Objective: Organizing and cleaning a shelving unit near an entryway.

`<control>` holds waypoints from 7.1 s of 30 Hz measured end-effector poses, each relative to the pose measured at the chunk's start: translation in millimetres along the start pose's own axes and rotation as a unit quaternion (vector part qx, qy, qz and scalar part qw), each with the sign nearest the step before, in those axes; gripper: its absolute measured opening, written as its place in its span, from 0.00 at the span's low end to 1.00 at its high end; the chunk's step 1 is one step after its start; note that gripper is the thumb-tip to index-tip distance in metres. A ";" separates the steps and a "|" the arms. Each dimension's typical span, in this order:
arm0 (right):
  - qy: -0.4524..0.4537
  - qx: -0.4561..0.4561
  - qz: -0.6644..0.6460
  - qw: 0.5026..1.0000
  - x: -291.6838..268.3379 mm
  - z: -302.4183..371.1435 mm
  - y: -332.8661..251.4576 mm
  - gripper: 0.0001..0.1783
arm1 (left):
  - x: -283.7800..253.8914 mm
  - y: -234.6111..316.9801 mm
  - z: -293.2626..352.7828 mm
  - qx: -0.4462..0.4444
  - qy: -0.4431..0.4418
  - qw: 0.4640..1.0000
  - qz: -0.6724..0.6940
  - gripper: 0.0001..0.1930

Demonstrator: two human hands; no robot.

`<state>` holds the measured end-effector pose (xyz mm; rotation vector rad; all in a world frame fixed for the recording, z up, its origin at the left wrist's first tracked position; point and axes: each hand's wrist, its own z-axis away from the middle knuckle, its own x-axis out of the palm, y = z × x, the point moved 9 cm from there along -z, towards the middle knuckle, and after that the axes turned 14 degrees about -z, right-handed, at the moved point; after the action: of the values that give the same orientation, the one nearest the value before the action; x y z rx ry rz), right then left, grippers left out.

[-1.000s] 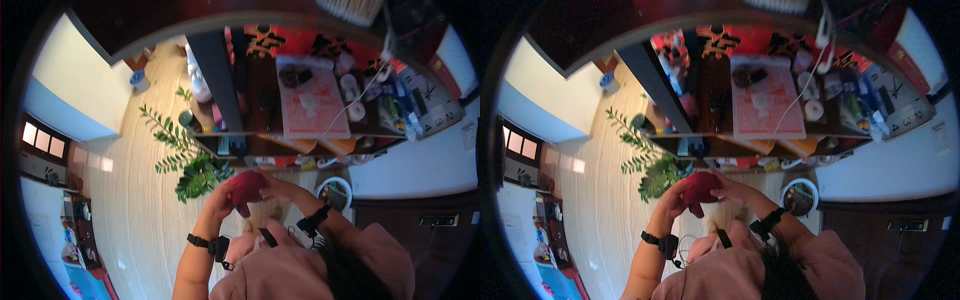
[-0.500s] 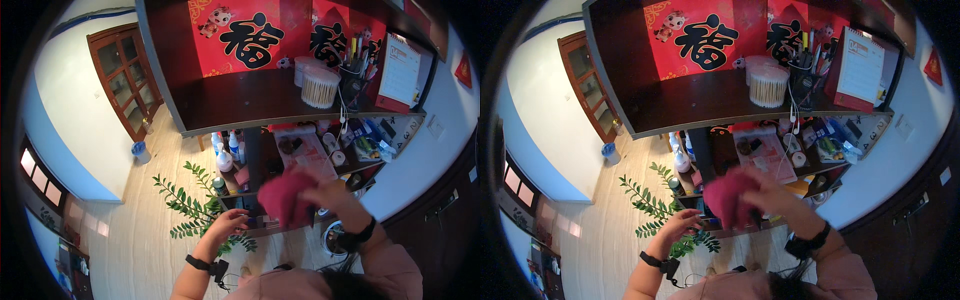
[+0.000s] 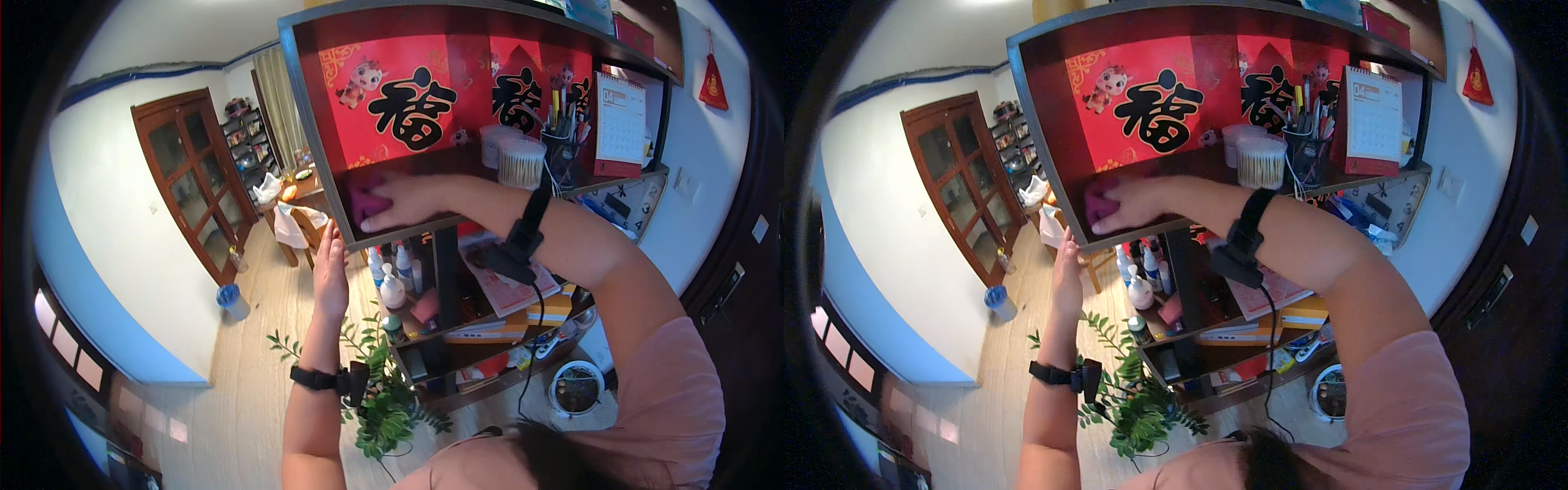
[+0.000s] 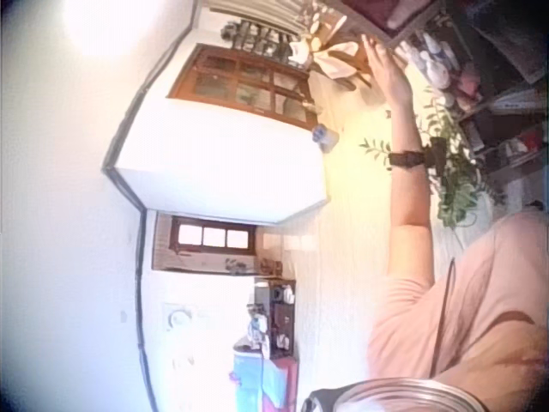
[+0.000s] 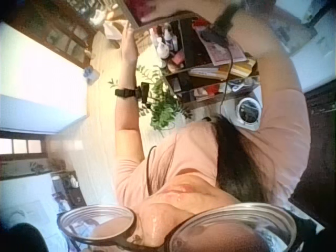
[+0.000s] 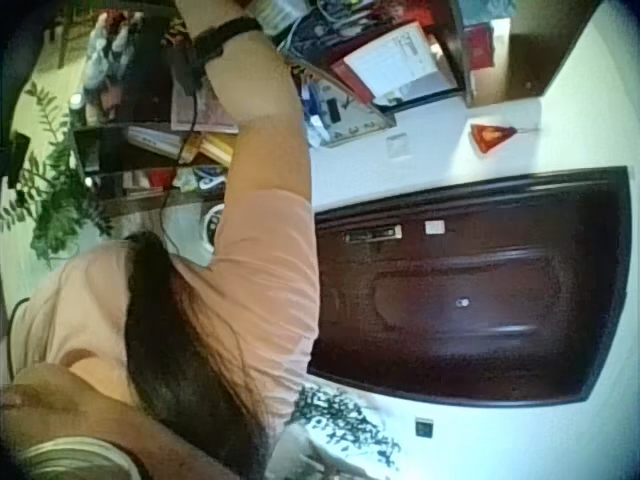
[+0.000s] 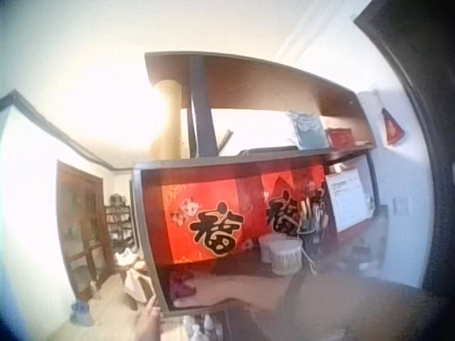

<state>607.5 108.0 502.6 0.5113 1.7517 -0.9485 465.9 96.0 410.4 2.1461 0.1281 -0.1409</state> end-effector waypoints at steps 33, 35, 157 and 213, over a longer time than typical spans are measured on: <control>-0.037 -0.061 -0.007 0.997 11.3 15.9 -28.6 0.22 | 12.0 23.0 -11.9 0.080 0.030 0.987 -0.137 0.21; -0.015 -0.062 -0.009 0.998 7.4 25.1 -24.8 0.21 | 11.3 22.1 -15.4 0.102 0.036 0.987 -0.120 0.21; 0.107 0.101 -0.074 0.986 -50.3 213.8 3.8 0.16 | 27.8 16.8 -4.6 0.030 0.099 0.989 -0.107 0.28; 0.186 0.178 0.136 0.957 -102.6 137.2 111.3 0.39 | -4.5 -16.1 174.3 0.029 0.002 0.996 -0.087 0.18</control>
<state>806.3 75.2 536.2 1.1996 1.7776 -1.0192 450.1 -41.3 302.9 2.1918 0.3164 -0.2448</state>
